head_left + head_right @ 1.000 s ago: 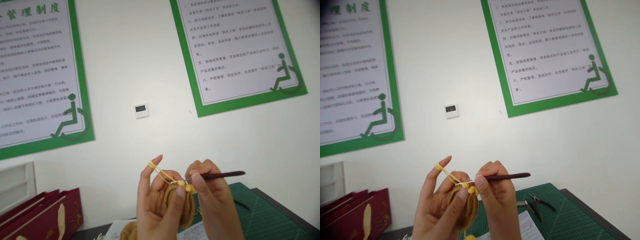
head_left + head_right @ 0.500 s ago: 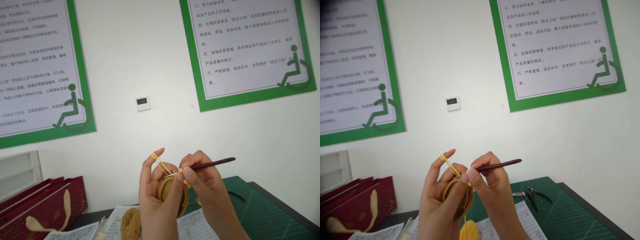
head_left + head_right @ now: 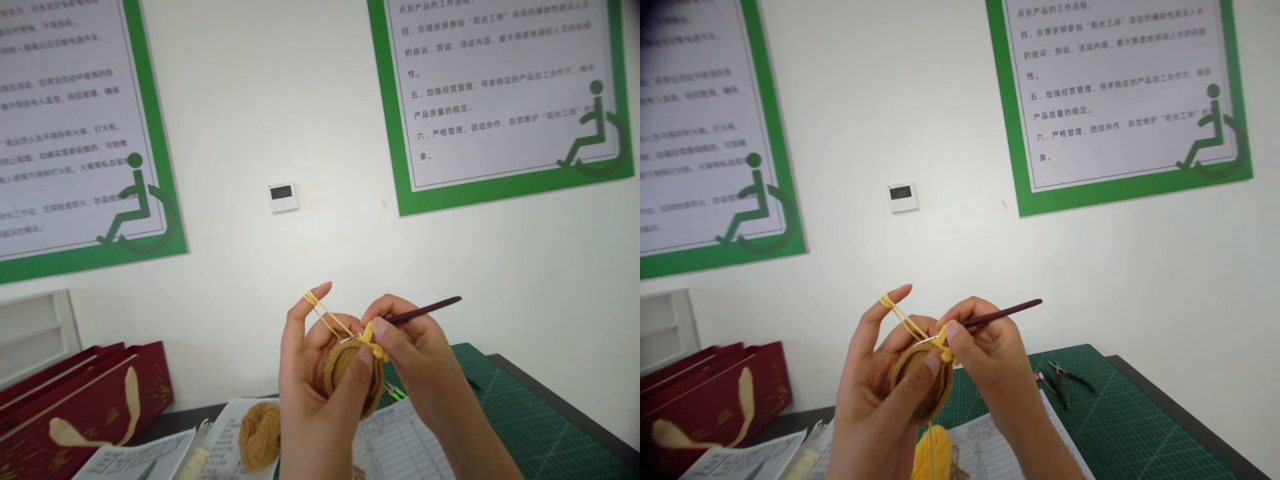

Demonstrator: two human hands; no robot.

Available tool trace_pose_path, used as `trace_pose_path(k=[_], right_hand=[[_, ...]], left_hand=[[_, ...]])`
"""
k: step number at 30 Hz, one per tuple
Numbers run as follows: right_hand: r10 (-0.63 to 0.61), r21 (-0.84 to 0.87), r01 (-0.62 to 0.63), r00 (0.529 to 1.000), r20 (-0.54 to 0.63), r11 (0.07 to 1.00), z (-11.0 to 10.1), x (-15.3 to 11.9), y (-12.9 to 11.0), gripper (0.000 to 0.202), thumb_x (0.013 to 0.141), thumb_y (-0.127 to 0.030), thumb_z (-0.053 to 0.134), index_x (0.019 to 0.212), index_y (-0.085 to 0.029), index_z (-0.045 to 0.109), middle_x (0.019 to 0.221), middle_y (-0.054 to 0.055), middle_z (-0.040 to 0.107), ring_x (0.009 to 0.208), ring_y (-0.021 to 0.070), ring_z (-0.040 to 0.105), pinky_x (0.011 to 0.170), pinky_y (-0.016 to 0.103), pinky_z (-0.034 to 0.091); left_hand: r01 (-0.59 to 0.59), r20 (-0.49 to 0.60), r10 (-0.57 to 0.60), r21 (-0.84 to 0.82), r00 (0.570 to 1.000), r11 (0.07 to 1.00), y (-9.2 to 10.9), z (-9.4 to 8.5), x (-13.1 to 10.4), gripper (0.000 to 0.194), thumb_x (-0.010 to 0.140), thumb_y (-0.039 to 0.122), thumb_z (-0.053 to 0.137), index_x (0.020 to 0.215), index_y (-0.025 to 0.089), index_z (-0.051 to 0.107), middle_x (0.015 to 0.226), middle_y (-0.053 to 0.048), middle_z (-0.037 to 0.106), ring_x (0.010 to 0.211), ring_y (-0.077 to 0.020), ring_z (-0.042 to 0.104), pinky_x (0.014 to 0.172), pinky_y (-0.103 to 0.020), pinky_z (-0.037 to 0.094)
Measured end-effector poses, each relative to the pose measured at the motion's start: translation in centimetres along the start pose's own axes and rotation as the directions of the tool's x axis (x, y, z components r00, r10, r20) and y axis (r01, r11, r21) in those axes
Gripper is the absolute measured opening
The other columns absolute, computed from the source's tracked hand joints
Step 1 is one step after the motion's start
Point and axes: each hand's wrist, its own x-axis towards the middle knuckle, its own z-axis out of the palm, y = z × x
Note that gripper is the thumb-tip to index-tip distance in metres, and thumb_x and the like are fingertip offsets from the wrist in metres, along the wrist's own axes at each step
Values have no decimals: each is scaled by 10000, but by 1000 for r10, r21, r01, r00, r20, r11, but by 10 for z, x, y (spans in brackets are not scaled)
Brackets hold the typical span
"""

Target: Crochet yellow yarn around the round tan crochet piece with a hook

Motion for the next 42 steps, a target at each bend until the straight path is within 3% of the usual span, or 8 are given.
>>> trace_pose_path(k=[15,31,42], right_hand=[[12,-1,-12,1000,-21,1000,4,0,-5,174,824,-353,766,765,-201,706,629,-35,608,578,109,505,555,228,405],[70,11,-71,997,41,997,0,2,-1,179,903,-353,714,823,-195,689,715,-32,612,676,111,544,646,221,432],[49,-36,-48,998,28,998,1,6,0,202,896,-377,712,823,-189,709,749,-11,657,689,106,559,651,210,445]], left_hand=[[21,20,-20,-58,1000,998,-2,-3,4,647,796,180,803,1361,339,531,898,-7,705,657,-118,600,580,-199,453],[36,8,-36,-43,999,998,-4,-5,12,656,773,156,819,1352,310,552,914,-14,717,663,-113,636,599,-189,486],[68,17,-67,-76,998,995,-4,-8,15,654,768,115,816,1344,304,569,956,-28,731,682,-110,630,627,-199,508]])
